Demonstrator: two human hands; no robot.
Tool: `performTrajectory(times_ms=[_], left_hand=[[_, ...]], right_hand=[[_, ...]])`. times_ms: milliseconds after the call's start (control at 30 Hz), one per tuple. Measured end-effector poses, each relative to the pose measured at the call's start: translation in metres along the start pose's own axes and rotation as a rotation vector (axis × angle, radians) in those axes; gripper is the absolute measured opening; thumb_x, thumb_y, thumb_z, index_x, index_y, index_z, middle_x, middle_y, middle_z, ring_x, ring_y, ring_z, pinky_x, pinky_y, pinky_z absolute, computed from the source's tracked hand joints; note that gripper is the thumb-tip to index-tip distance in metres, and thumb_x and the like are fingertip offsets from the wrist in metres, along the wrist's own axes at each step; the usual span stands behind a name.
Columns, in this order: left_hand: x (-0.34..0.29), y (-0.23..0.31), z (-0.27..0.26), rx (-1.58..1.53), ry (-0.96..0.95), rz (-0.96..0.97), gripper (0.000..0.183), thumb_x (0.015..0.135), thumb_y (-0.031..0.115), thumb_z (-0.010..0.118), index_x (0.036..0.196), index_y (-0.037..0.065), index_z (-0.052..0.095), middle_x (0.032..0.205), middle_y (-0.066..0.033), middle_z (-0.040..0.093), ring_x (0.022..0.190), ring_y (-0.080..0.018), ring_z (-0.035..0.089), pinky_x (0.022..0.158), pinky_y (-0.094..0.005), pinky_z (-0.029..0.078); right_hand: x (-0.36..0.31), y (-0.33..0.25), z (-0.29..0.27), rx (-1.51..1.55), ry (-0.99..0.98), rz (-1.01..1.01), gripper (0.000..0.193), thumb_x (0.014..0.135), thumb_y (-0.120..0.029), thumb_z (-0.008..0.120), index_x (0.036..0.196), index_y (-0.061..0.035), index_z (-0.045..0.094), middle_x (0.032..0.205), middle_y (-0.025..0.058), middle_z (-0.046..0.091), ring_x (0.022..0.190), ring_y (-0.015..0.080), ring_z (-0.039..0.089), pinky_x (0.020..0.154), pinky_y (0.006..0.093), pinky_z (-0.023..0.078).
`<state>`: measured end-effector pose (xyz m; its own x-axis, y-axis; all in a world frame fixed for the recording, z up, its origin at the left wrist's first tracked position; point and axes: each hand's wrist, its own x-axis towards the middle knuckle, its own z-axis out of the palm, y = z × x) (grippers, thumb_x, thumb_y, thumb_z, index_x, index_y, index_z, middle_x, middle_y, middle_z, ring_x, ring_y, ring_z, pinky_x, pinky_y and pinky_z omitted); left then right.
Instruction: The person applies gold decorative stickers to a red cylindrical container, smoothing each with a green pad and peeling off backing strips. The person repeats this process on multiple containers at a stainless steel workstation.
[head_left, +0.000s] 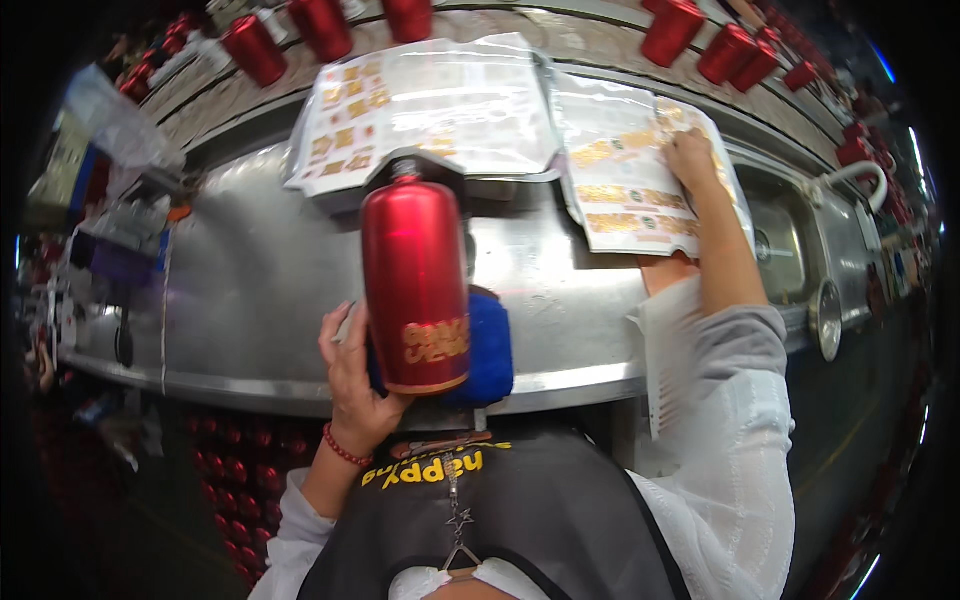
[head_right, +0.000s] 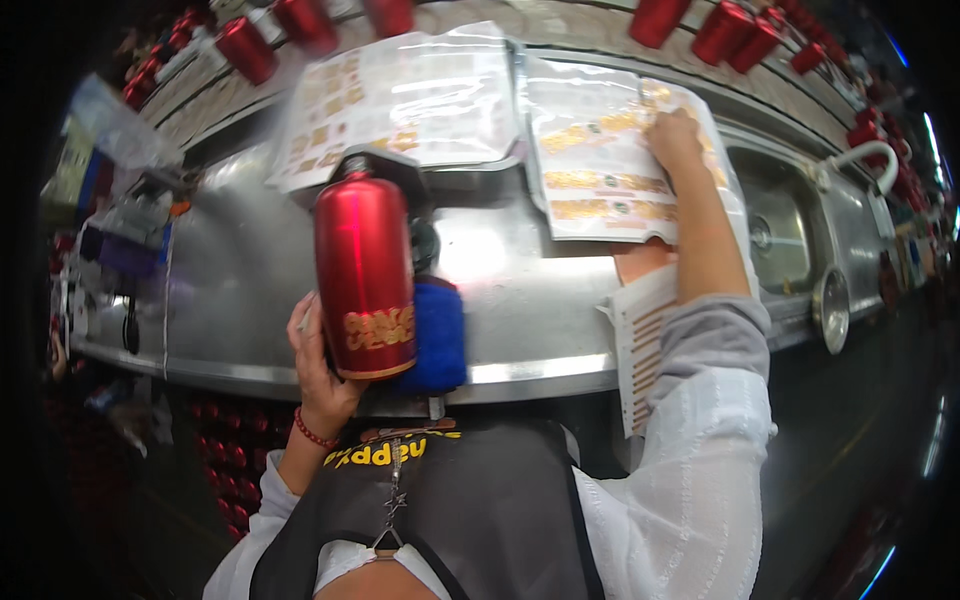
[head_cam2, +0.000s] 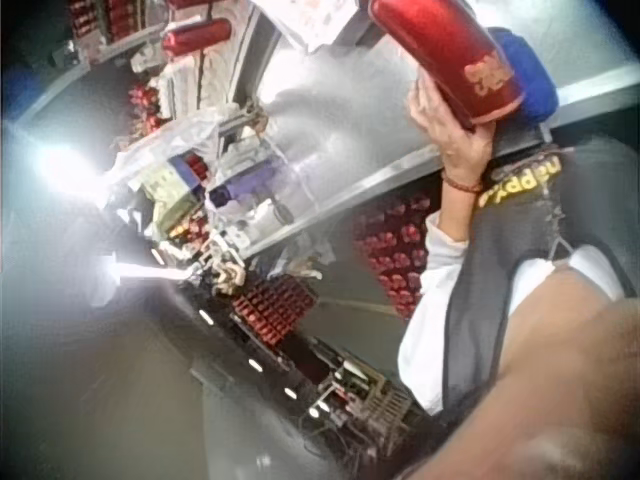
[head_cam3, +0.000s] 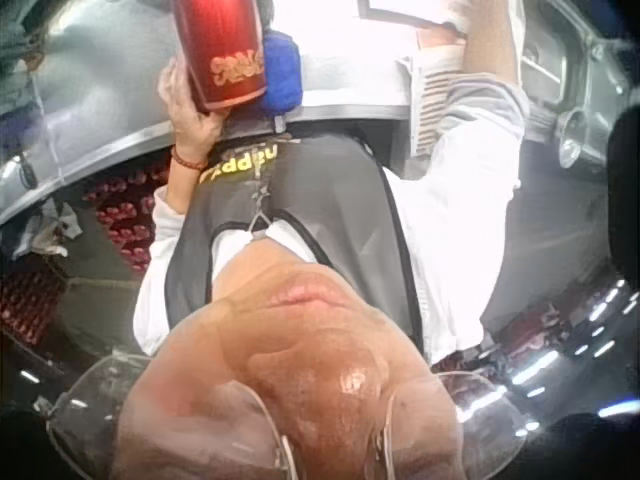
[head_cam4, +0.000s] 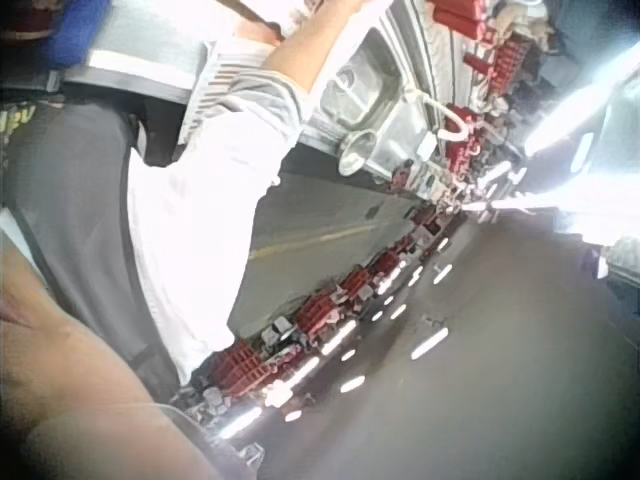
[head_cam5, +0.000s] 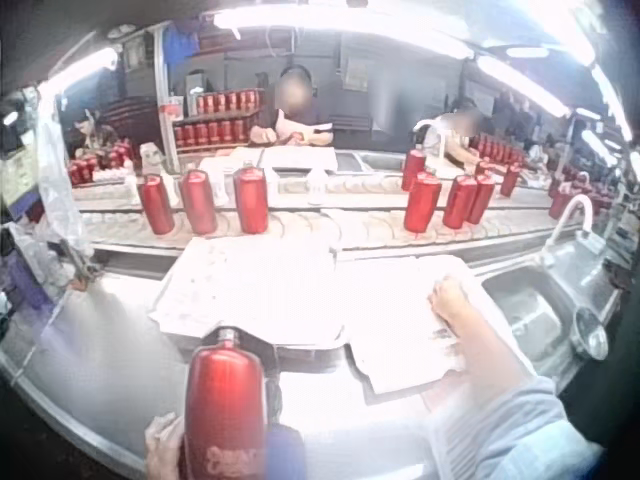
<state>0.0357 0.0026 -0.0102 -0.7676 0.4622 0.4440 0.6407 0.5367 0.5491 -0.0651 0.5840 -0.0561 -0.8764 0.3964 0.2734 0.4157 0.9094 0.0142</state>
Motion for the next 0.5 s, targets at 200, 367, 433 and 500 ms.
performTrajectory(times_ms=[200,367,433,500], left_hand=[[0.019,0.019,-0.021,0.169,0.064,0.137,0.089,0.075,0.052,0.080,0.142,0.000,0.052,0.090,-0.0129,0.063,0.126,-0.0381,0.048,0.113,-0.0603,0.020],[0.010,0.002,-0.001,0.087,0.087,0.077,0.108,0.073,0.061,0.078,0.151,-0.002,0.036,0.108,-0.0141,0.065,0.128,-0.0368,0.045,0.114,-0.0604,0.016],[0.009,0.000,0.002,0.073,0.112,0.092,0.109,0.074,0.064,0.077,0.150,-0.002,0.036,0.109,-0.0139,0.065,0.129,-0.0363,0.045,0.114,-0.0606,0.016],[0.007,-0.004,0.002,0.073,0.107,0.090,0.111,0.074,0.066,0.076,0.150,-0.003,0.036,0.110,-0.0139,0.066,0.129,-0.0356,0.045,0.114,-0.0606,0.016]], right_hand=[[-0.027,-0.040,-0.078,0.256,0.166,-0.323,0.018,0.091,-0.015,0.068,0.087,0.0022,0.065,0.098,0.0181,0.062,0.093,0.0323,0.060,0.084,0.0370,0.047],[-0.097,-0.151,-0.165,0.868,-0.034,-0.365,0.021,0.095,-0.017,0.068,0.087,0.0013,0.060,0.112,0.0106,0.062,0.107,0.0190,0.057,0.097,0.0294,0.041],[-0.127,-0.187,-0.189,1.052,-0.079,-0.430,0.019,0.095,-0.017,0.068,0.088,0.0002,0.061,0.112,0.0080,0.062,0.105,0.0164,0.057,0.094,0.0282,0.043],[-0.150,-0.218,-0.206,1.141,-0.104,-0.515,0.018,0.096,-0.017,0.067,0.089,-0.0008,0.063,0.113,0.0059,0.061,0.103,0.0140,0.056,0.090,0.0265,0.044]])
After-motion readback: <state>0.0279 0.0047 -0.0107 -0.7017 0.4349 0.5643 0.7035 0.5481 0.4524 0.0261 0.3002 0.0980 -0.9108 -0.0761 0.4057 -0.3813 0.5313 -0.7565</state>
